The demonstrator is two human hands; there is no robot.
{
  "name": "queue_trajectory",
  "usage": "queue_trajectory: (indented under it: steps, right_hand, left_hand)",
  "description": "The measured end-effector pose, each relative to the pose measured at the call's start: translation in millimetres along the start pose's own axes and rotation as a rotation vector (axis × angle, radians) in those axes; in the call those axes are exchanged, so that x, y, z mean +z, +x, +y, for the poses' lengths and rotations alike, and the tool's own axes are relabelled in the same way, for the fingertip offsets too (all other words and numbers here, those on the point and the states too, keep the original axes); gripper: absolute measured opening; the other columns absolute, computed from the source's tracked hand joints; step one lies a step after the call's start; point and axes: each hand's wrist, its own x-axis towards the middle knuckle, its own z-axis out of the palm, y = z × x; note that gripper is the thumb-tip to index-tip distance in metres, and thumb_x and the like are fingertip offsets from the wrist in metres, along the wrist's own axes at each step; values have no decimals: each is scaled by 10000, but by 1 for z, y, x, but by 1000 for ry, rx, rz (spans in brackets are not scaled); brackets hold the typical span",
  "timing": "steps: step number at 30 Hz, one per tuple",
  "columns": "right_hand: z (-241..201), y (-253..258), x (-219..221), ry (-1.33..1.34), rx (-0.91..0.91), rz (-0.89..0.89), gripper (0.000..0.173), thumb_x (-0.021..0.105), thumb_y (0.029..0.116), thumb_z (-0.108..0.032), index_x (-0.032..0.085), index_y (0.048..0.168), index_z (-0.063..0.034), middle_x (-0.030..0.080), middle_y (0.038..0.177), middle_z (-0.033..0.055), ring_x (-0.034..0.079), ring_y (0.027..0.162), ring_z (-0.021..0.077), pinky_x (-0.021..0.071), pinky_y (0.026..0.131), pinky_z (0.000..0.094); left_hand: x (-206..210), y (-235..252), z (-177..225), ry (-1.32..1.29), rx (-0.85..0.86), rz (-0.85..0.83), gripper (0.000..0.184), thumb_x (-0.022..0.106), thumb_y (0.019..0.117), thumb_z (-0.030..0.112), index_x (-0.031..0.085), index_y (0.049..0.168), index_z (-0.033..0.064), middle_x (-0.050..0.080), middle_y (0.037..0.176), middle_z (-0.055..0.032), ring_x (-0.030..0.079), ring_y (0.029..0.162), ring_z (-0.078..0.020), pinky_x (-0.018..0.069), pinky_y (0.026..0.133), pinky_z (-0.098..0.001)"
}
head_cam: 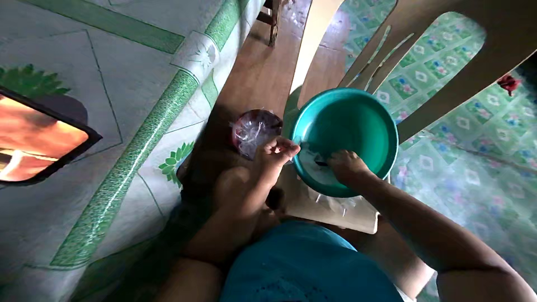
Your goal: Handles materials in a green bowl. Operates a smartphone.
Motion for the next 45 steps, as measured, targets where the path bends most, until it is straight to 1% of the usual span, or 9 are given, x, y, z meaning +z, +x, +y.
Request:
queue_trajectory:
  steps: [5, 15, 19, 23, 27, 30, 36, 41, 45]
  right_hand:
    - [-5, 16, 5, 295, -14, -89, 247, 576, 1026, -157, 726, 1204, -74, 677, 1255, 169, 590, 1270, 373, 471, 1067, 583]
    - [6, -1, -17, 774, -89, 7, 253, 644, 1009, -157, 720, 1211, -26, 705, 1179, 161, 668, 1091, 269, 515, 996, 487]
    - [22, -19, -21, 761, -130, 103, 235, 649, 1008, -148, 728, 1189, -21, 709, 1163, 153, 674, 1074, 262, 524, 991, 475]
    - [40, -38, -35, 717, -112, 177, 215, 661, 998, -118, 730, 1167, -5, 706, 1162, 165, 673, 1078, 279, 524, 990, 479]
    - [55, -31, -30, 494, -113, 233, 164, 675, 982, -100, 764, 1102, -34, 734, 1076, 158, 692, 1046, 316, 535, 965, 539]
    - [54, -18, -11, 216, -41, 185, 162, 680, 959, -92, 782, 1085, -88, 733, 1088, 160, 659, 1115, 399, 486, 975, 661]
    - [30, -40, -13, 22, 58, 39, 218, 630, 941, 4, 743, 1124, -32, 695, 1179, 186, 613, 1192, 406, 444, 1023, 634]
    - [45, -67, 7, 260, 88, 409, 149, 670, 951, -77, 776, 1054, -66, 732, 1061, 159, 668, 1085, 360, 409, 1041, 643]
    - [32, -68, 37, 365, 191, 708, 130, 673, 951, -98, 782, 1021, -84, 749, 1041, 132, 631, 1213, 368, 296, 1102, 739]
  left_hand:
    - [-1, -1, 0, 15, -22, 23, 116, 783, 863, 47, 717, 932, 113, 694, 854, 22, 649, 759, -66, 575, 722, -235]
    - [9, 7, 3, 100, -73, 81, 70, 776, 882, 68, 718, 922, 74, 694, 856, -11, 644, 784, -96, 560, 759, -269]
    - [16, 20, 18, 454, -47, -14, 148, 815, 883, 175, 740, 959, 72, 725, 904, -32, 687, 800, -109, 593, 765, -307]
    - [42, 44, 39, 838, 235, -224, 183, 784, 909, 250, 766, 954, 74, 725, 931, -70, 696, 874, -170, 584, 839, -392]
    - [89, 80, 71, 674, 657, -292, 138, 778, 901, 178, 755, 926, 44, 737, 896, -58, 702, 886, -132, 585, 854, -327]
    - [121, 93, 83, 440, 795, -330, 126, 802, 870, 119, 744, 907, 14, 727, 880, -65, 686, 876, -108, 570, 845, -276]
    - [90, 91, 30, 701, 563, -342, 148, 771, 901, 185, 753, 919, 39, 731, 892, -65, 696, 881, -143, 572, 872, -346]
    - [42, 76, 20, 620, 127, -87, 221, 773, 917, 251, 739, 1005, 52, 722, 976, -64, 685, 920, -130, 571, 870, -342]
    - [33, 69, -1, 329, 10, 32, 190, 790, 899, 187, 712, 990, 39, 712, 953, -55, 678, 895, -109, 572, 839, -305]
